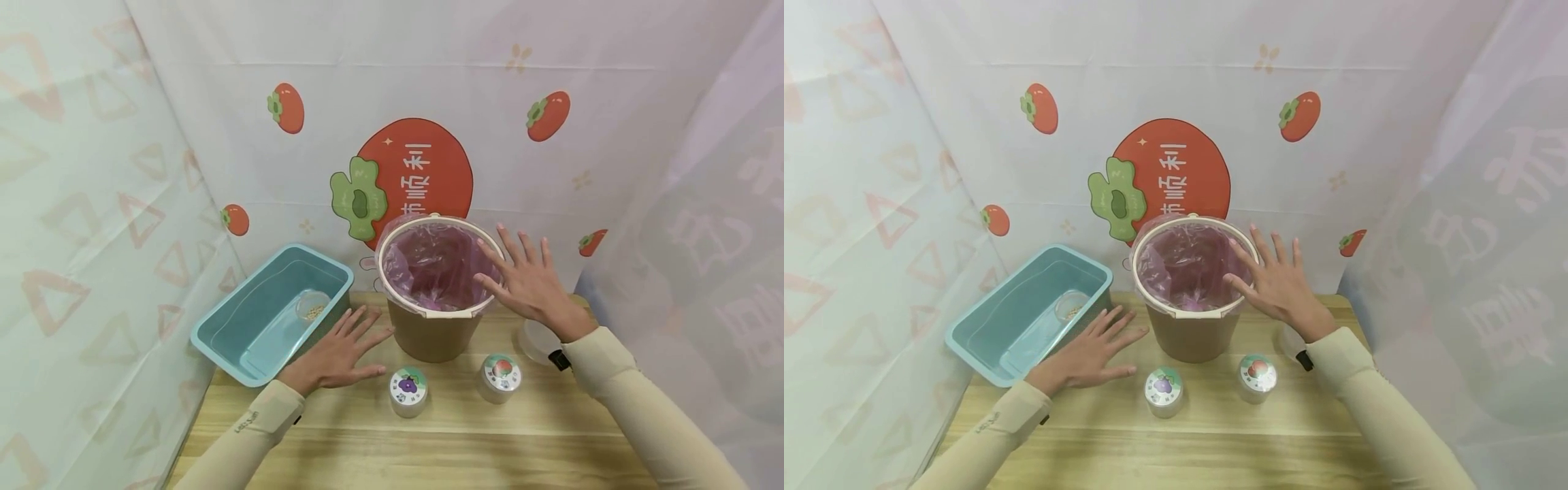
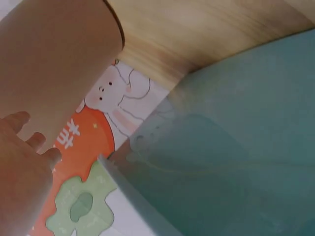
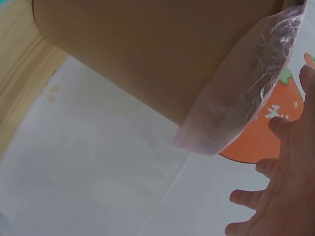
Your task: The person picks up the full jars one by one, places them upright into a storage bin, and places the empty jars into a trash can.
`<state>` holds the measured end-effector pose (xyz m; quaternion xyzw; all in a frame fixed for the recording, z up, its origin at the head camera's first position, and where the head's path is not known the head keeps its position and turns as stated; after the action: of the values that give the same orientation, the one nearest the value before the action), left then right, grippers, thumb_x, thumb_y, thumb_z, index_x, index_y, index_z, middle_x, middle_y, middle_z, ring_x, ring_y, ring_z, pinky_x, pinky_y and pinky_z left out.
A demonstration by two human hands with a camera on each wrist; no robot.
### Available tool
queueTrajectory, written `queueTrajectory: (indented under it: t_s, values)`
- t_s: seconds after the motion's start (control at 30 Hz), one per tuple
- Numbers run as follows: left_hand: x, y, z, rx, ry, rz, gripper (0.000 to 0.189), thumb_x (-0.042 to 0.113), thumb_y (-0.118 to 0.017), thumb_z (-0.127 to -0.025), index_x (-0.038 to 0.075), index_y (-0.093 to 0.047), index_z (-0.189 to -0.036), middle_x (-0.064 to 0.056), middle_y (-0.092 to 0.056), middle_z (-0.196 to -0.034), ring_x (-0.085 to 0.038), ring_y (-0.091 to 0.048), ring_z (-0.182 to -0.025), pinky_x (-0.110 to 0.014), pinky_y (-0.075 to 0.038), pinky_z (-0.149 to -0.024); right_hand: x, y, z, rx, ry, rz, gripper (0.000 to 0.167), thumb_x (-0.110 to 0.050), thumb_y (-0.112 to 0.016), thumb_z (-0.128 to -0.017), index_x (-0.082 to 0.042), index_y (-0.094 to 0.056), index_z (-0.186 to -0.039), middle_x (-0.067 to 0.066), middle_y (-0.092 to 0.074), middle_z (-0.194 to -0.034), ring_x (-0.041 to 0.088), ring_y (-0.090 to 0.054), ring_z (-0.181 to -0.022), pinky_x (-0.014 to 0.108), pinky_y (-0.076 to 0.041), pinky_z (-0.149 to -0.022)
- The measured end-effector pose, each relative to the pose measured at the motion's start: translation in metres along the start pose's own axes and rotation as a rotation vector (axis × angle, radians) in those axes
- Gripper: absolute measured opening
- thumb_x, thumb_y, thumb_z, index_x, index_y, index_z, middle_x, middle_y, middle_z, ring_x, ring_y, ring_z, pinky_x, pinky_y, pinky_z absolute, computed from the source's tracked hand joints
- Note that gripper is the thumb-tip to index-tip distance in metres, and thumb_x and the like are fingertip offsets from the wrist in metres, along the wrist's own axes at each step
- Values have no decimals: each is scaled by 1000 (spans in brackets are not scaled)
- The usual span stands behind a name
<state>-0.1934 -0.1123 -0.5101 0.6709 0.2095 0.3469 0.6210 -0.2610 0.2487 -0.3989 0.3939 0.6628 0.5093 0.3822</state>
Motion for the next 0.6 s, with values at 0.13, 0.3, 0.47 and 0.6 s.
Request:
queueTrajectory:
  t_s: [0.13, 0.3, 0.47, 0.6]
  values:
    - [4, -11, -2, -26, -9, 1, 78, 71, -49, -107, 34, -32, -173, -10, -15, -184, -41, -7, -171, -64, -10, -137, 2, 0, -6, 4, 13, -8, 76, -62, -49, -109, -28, -30, -174, 14, -8, -185, 55, -11, -166, 82, -1, -127]
    - [8, -30, -5, -49, -36, -13, 79, 73, -45, -107, 35, -30, -174, -11, -14, -184, -41, -10, -171, -65, -10, -136, 9, -1, -14, -8, 11, -5, 75, -62, -47, -110, -26, -32, -174, 15, -10, -185, 56, -13, -165, 83, -2, -126]
    - [12, -47, -7, -74, -74, -34, 80, 76, -42, -106, 36, -28, -175, -14, -17, -184, -42, -13, -170, -66, -16, -135, 17, -5, -19, -52, -4, 3, 74, -64, -43, -111, -26, -30, -174, 14, -6, -185, 56, -14, -164, 83, -1, -126]
    - [16, -55, -9, -93, -89, -52, 83, 78, -43, -105, 37, -26, -175, -13, -16, -184, -40, -11, -171, -66, -20, -134, 23, -10, -22, -87, -15, -9, 76, -66, -40, -111, -28, -26, -176, 13, -2, -185, 57, -12, -165, 83, 1, -125]
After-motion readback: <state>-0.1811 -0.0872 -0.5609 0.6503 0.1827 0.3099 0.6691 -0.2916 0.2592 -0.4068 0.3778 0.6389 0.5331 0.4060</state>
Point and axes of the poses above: each hand's wrist, its own z-axis away from the middle knuckle, its own y-axis out of the back of the hand, x = y × z, the point moved 5 cm from there along -z, towards the middle knuckle
